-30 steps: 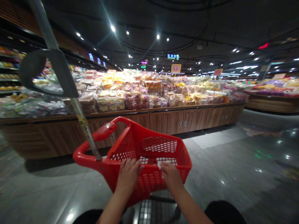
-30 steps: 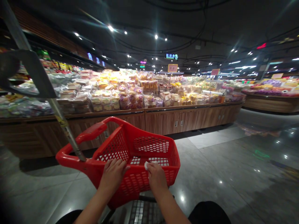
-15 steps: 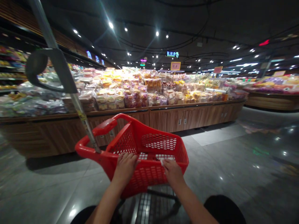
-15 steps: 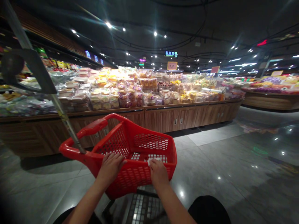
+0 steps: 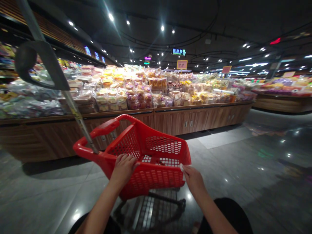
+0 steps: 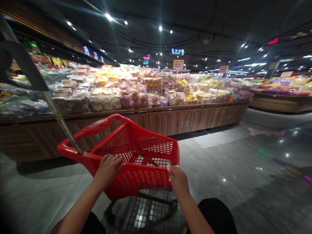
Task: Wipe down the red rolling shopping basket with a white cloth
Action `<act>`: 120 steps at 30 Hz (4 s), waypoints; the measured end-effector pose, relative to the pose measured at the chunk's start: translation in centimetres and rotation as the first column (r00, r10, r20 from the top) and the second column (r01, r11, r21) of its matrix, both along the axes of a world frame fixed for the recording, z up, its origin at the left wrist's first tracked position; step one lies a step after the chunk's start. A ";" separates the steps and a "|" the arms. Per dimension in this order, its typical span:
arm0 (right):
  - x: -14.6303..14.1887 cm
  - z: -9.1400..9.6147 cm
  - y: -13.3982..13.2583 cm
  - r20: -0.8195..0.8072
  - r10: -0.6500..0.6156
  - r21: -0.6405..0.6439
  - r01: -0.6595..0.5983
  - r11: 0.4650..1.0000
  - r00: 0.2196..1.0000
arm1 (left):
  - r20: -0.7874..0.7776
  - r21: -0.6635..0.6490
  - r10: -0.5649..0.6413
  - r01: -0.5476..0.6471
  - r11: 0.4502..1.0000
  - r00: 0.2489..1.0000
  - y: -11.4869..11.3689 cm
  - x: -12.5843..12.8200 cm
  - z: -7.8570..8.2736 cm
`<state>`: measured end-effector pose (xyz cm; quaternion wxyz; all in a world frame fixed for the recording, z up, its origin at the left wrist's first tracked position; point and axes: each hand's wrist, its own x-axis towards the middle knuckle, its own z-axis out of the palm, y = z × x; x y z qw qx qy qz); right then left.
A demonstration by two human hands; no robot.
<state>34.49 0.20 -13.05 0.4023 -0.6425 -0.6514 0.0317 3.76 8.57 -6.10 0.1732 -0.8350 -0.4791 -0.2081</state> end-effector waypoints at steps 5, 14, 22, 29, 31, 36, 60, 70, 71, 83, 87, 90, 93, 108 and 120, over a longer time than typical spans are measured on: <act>-3.5 0.6 0.8 0.000 0.137 0.060 -0.136 0.989 0.991 | 0.001 -0.001 -0.010 0.010 1.000 1.000 0.1 -0.2 0.1; 2.6 -1.4 -1.0 -0.047 0.054 0.088 -0.050 0.995 0.997 | 0.013 -0.015 -0.003 0.004 1.000 1.000 0.3 -1.0 0.9; 0.2 -1.9 -1.3 -0.085 0.160 0.190 -0.142 0.972 0.983 | 0.191 -0.122 -0.154 0.179 0.976 0.970 -4.8 13.1 -2.3; 3.1 -1.4 -1.2 0.023 0.375 0.107 -0.375 0.921 0.927 | 0.203 -0.155 -0.134 0.167 0.974 0.970 -5.5 14.0 -5.0; 4.5 -0.8 -0.2 0.036 0.395 0.071 -0.397 0.915 0.918 | 0.202 -0.157 -0.145 0.178 0.972 0.969 -5.4 13.1 -5.1; 3.7 -0.1 0.2 -0.010 0.370 0.075 -0.368 0.927 0.929 | 0.197 -0.161 -0.138 0.171 0.972 0.971 -5.4 12.4 -5.1; 2.8 -1.3 0.5 -0.026 0.356 0.111 -0.351 0.930 0.934 | 0.225 -0.170 -0.206 0.246 0.954 0.952 -5.5 10.4 -4.9; -1.5 -2.6 -3.8 -0.188 0.335 0.153 -0.309 0.939 0.923 | 0.229 -0.183 -0.192 0.236 0.954 0.954 -5.9 10.3 -4.7; -1.6 -2.5 -4.0 -0.181 0.354 0.158 -0.328 0.931 0.918 | 0.233 -0.180 -0.200 0.244 0.953 0.952 -6.0 10.2 -4.6; 3.0 -1.6 3.9 -0.175 0.126 0.135 -0.103 0.985 0.977 | 0.272 -0.202 -0.233 0.292 0.935 0.934 -6.1 9.4 -4.6; 1.1 -2.7 1.4 -0.195 0.159 0.148 -0.132 0.980 0.968 | 0.287 -0.205 -0.229 0.293 0.934 0.930 -6.1 9.1 -4.6; 0.0 -3.1 -0.5 -0.197 0.252 0.158 -0.222 0.962 0.948 | 0.292 -0.205 -0.239 0.305 0.930 0.926 -6.0 8.6 -4.5; 0.4 -2.4 0.2 -0.197 0.259 0.164 -0.228 0.960 0.946 | 0.283 -0.205 -0.258 0.321 0.925 0.924 -6.0 8.1 -4.3; -1.2 -3.4 -1.2 -0.178 0.335 0.182 -0.303 0.935 0.925 | 0.223 -0.119 -0.297 0.329 0.937 0.928 -6.4 6.2 -4.6; -1.4 -3.8 -2.0 -0.191 0.298 0.212 -0.257 0.943 0.935 | 0.214 -0.071 -0.322 0.343 0.937 0.922 -6.4 5.7 -4.5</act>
